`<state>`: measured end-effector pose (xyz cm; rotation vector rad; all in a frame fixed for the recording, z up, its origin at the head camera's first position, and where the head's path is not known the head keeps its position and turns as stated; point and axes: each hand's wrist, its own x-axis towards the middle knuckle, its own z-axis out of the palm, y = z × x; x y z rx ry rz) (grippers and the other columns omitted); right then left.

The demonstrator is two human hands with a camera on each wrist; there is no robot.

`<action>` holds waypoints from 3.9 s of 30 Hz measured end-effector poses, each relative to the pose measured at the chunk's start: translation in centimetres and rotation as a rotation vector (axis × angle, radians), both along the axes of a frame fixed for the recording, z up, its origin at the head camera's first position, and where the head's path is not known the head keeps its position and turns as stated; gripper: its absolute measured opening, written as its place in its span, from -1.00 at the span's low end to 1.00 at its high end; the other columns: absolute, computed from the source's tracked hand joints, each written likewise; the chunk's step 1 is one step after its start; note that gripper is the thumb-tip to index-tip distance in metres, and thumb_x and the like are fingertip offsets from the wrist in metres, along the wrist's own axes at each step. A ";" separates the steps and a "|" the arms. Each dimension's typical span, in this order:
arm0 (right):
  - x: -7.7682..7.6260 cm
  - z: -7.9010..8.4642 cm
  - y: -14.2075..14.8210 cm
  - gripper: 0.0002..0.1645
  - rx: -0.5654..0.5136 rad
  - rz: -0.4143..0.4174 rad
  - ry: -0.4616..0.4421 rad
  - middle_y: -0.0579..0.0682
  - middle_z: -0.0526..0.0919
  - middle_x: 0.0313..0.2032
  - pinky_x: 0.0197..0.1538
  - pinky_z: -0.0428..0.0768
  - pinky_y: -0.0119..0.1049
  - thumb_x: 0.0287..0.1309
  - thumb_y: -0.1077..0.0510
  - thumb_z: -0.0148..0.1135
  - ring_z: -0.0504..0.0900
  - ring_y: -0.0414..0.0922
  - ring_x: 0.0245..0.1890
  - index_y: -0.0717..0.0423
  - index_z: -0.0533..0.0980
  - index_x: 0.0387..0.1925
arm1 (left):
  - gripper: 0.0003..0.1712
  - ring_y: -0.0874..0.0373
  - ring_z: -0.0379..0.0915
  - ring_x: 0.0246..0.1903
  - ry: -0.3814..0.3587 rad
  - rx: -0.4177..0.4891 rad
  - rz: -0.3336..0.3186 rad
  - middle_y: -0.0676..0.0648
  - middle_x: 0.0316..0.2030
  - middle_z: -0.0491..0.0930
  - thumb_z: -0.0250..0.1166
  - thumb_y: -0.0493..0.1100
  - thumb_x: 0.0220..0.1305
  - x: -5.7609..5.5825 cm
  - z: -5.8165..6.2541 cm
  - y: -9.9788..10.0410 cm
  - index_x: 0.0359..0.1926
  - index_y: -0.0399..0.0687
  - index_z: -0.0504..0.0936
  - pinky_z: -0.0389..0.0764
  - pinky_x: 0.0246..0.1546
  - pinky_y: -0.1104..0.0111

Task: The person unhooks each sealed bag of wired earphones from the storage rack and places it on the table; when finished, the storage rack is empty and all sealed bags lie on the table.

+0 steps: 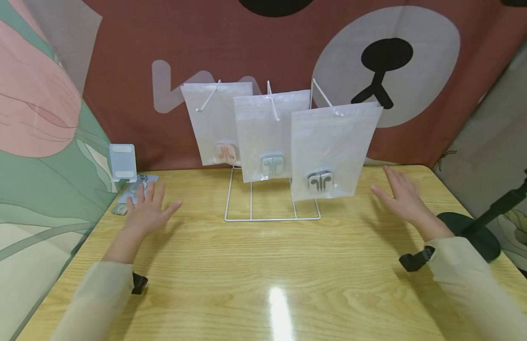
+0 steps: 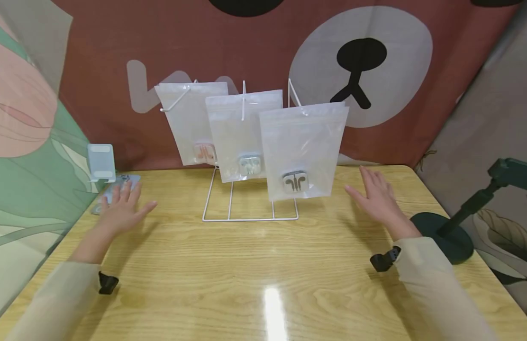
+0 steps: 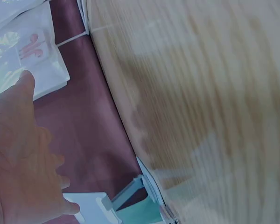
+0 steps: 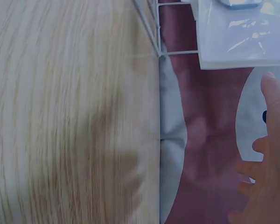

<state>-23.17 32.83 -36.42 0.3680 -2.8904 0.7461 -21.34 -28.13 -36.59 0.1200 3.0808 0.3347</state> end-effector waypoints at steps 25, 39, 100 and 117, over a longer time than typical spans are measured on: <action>-0.6 0.1 -5.1 -0.59 -0.509 0.017 0.136 0.02 0.50 -0.18 -0.30 0.53 -0.53 0.27 0.15 0.09 0.45 -0.41 -0.25 0.39 0.38 0.02 | -0.16 -0.33 -0.18 0.29 -0.038 0.083 -0.393 -0.38 0.34 -0.07 0.05 0.15 0.32 -1.4 -2.5 7.8 0.37 -0.32 0.03 -0.10 0.24 -0.11; -1.0 -0.7 -6.9 -0.58 -0.683 -0.038 0.072 -0.22 0.50 -0.41 -0.42 0.59 -0.45 0.24 0.10 0.14 0.48 -0.31 -0.41 0.49 0.46 -0.18 | -0.24 -0.25 -0.03 0.27 -0.103 0.063 -0.502 -0.38 0.30 0.07 0.14 0.01 0.30 -1.8 -2.6 10.1 0.31 -0.42 0.14 0.01 0.27 0.05; 6.3 4.3 -1.2 -0.81 -1.145 -0.223 0.603 0.05 0.49 -0.58 -0.61 0.50 -0.53 0.12 0.29 0.21 0.48 -0.19 -0.72 0.43 0.54 -0.31 | -0.40 -0.23 0.06 0.25 -0.125 0.010 -0.451 -0.34 0.26 0.17 0.13 -0.13 0.32 -2.3 -2.6 11.2 0.24 -0.44 0.25 0.09 0.24 0.05; 5.4 3.1 2.6 -0.91 -0.723 -0.706 0.237 -0.20 0.44 -0.52 -0.66 0.42 -0.60 0.24 0.08 0.06 0.37 -0.31 -0.65 -0.16 0.48 -0.37 | -0.38 -0.21 0.03 0.26 -0.143 0.028 -0.425 -0.32 0.28 0.14 0.13 -0.13 0.33 -2.3 -2.8 11.2 0.27 -0.42 0.22 0.08 0.25 0.05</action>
